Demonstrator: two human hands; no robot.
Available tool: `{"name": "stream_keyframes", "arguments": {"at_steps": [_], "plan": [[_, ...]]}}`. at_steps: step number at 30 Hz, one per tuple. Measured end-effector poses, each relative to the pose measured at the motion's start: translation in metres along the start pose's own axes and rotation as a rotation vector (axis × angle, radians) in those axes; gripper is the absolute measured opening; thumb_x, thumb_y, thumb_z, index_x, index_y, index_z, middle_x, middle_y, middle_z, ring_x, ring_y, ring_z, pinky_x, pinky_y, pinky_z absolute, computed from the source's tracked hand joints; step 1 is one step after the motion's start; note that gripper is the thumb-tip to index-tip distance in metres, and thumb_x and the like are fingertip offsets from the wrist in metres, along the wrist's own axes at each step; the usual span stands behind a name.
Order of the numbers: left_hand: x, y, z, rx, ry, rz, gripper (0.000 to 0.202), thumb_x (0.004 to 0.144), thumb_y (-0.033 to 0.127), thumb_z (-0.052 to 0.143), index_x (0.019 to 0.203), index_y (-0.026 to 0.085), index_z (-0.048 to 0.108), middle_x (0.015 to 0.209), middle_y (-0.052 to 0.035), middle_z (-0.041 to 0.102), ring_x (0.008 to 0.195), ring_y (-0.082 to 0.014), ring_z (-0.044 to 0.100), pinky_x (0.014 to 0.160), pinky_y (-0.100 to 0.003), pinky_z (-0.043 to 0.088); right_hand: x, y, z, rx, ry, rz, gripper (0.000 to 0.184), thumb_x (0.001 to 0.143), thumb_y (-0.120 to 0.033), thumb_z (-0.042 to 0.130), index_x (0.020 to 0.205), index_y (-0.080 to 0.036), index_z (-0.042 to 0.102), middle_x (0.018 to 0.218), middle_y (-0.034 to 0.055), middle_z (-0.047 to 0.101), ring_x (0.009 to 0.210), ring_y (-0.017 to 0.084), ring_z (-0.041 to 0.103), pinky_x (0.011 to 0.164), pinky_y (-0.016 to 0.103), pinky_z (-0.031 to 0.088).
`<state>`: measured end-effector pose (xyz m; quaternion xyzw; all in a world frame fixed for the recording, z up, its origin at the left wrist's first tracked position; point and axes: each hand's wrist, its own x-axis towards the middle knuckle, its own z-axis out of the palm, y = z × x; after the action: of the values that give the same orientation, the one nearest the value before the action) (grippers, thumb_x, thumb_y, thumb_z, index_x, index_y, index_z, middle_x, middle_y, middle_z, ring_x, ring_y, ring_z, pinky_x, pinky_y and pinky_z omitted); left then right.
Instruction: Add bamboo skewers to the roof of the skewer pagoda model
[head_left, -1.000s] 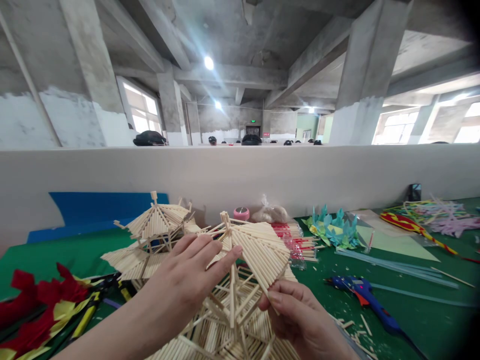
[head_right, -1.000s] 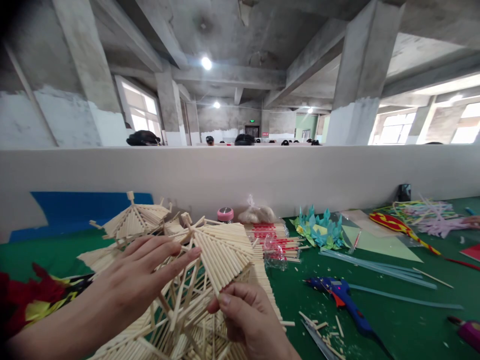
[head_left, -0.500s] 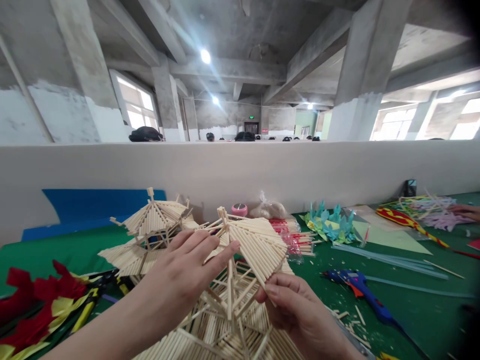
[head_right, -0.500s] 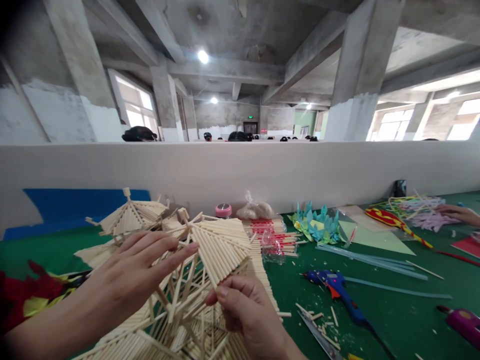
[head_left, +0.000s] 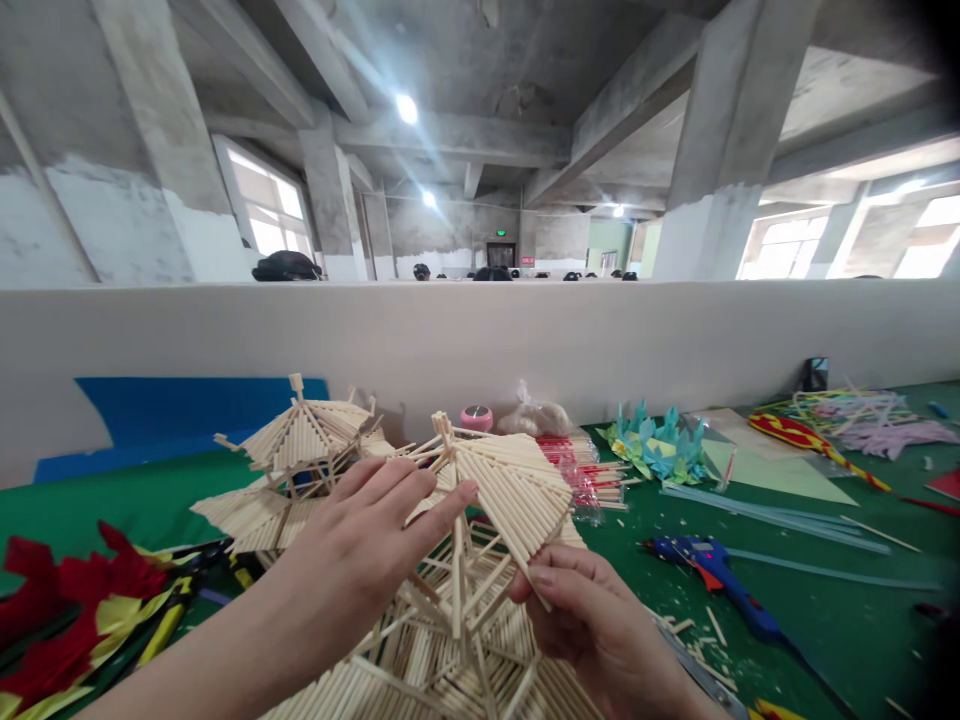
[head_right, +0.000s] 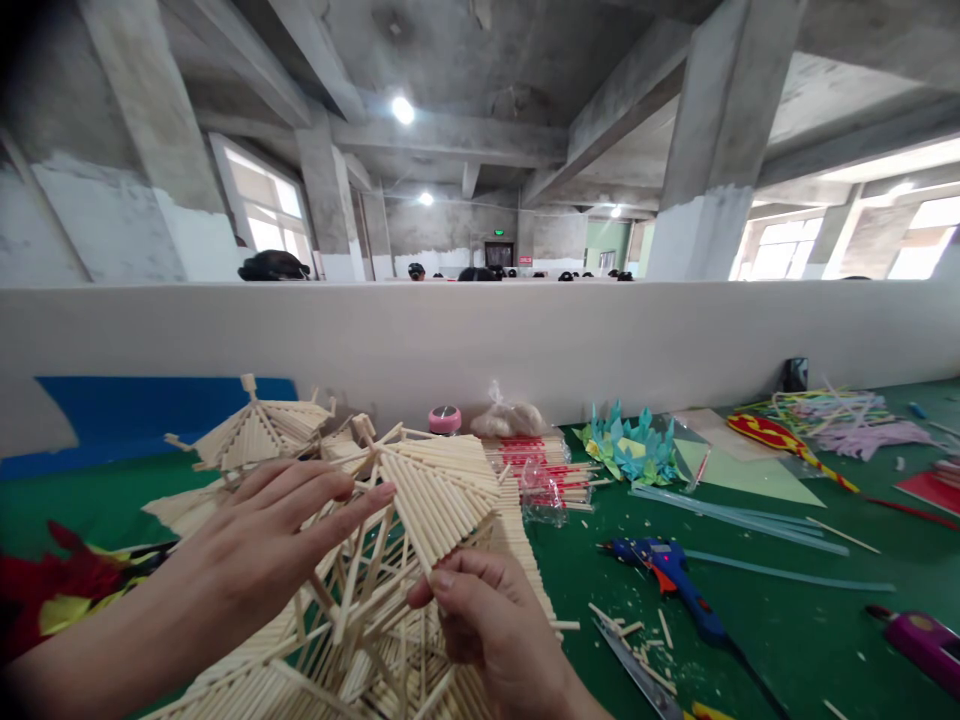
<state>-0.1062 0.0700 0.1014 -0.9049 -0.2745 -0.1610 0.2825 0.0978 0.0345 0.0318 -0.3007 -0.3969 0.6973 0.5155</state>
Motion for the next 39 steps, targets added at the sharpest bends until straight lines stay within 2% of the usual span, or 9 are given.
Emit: {"name": "stream_keyframes", "arguments": {"at_steps": [5, 14, 21, 25, 31, 39], "plan": [[0.000, 0.000, -0.001, 0.007, -0.004, -0.018, 0.052, 0.077, -0.004, 0.034, 0.120, 0.022, 0.048, 0.099, -0.0083, 0.056, 0.097, -0.0250, 0.047, 0.083, -0.041, 0.033, -0.001, -0.002, 0.001, 0.024, 0.029, 0.011, 0.019, 0.066, -0.033, 0.062, 0.060, -0.015, 0.066, 0.041, -0.0096, 0.027, 0.041, 0.005, 0.016, 0.044, 0.025, 0.010], [0.000, 0.000, -0.002, 0.014, -0.012, -0.002, 0.053, 0.076, -0.006, 0.035, 0.122, 0.020, 0.044, 0.098, -0.0081, 0.055, 0.097, -0.0242, 0.046, 0.083, -0.040, 0.032, 0.000, -0.001, 0.001, 0.009, 0.002, 0.008, 0.020, 0.066, -0.035, 0.064, 0.061, -0.015, 0.066, 0.041, -0.0099, 0.028, 0.039, 0.004, 0.017, 0.043, 0.024, 0.010], [-0.001, 0.002, 0.000, -0.038, -0.019, -0.052, 0.056, 0.076, -0.004, 0.036, 0.126, 0.022, 0.041, 0.101, -0.0083, 0.054, 0.099, -0.0254, 0.044, 0.086, -0.042, 0.031, 0.004, 0.008, -0.008, 0.026, -0.084, -0.010, 0.022, 0.069, -0.036, 0.066, 0.066, -0.014, 0.067, 0.039, -0.0106, 0.029, 0.036, 0.003, 0.017, 0.040, 0.022, 0.010], [-0.001, 0.006, 0.000, -0.051, -0.011, -0.105, 0.056, 0.076, -0.005, 0.036, 0.123, 0.024, 0.044, 0.101, -0.0079, 0.055, 0.100, -0.0253, 0.044, 0.087, -0.043, 0.031, 0.006, 0.009, -0.011, 0.028, -0.111, -0.009, 0.025, 0.067, -0.039, 0.067, 0.066, -0.015, 0.067, 0.038, -0.0109, 0.028, 0.035, 0.002, 0.017, 0.038, 0.021, 0.010], [-0.001, 0.005, 0.000, -0.025, 0.019, -0.071, 0.055, 0.076, -0.004, 0.037, 0.122, 0.023, 0.045, 0.098, -0.0070, 0.056, 0.095, -0.0238, 0.045, 0.086, -0.043, 0.033, 0.006, 0.009, -0.012, 0.001, -0.110, -0.009, 0.024, 0.070, -0.040, 0.066, 0.066, -0.016, 0.068, 0.039, -0.0104, 0.028, 0.035, 0.003, 0.019, 0.038, 0.021, 0.010], [0.000, 0.008, 0.000, -0.053, 0.032, -0.100, 0.051, 0.077, -0.004, 0.036, 0.120, 0.021, 0.047, 0.096, -0.0065, 0.056, 0.094, -0.0238, 0.045, 0.086, -0.043, 0.032, 0.007, 0.010, -0.012, -0.005, -0.111, -0.013, 0.025, 0.070, -0.041, 0.065, 0.067, -0.016, 0.069, 0.038, -0.0102, 0.028, 0.036, 0.003, 0.019, 0.038, 0.022, 0.010]]}}
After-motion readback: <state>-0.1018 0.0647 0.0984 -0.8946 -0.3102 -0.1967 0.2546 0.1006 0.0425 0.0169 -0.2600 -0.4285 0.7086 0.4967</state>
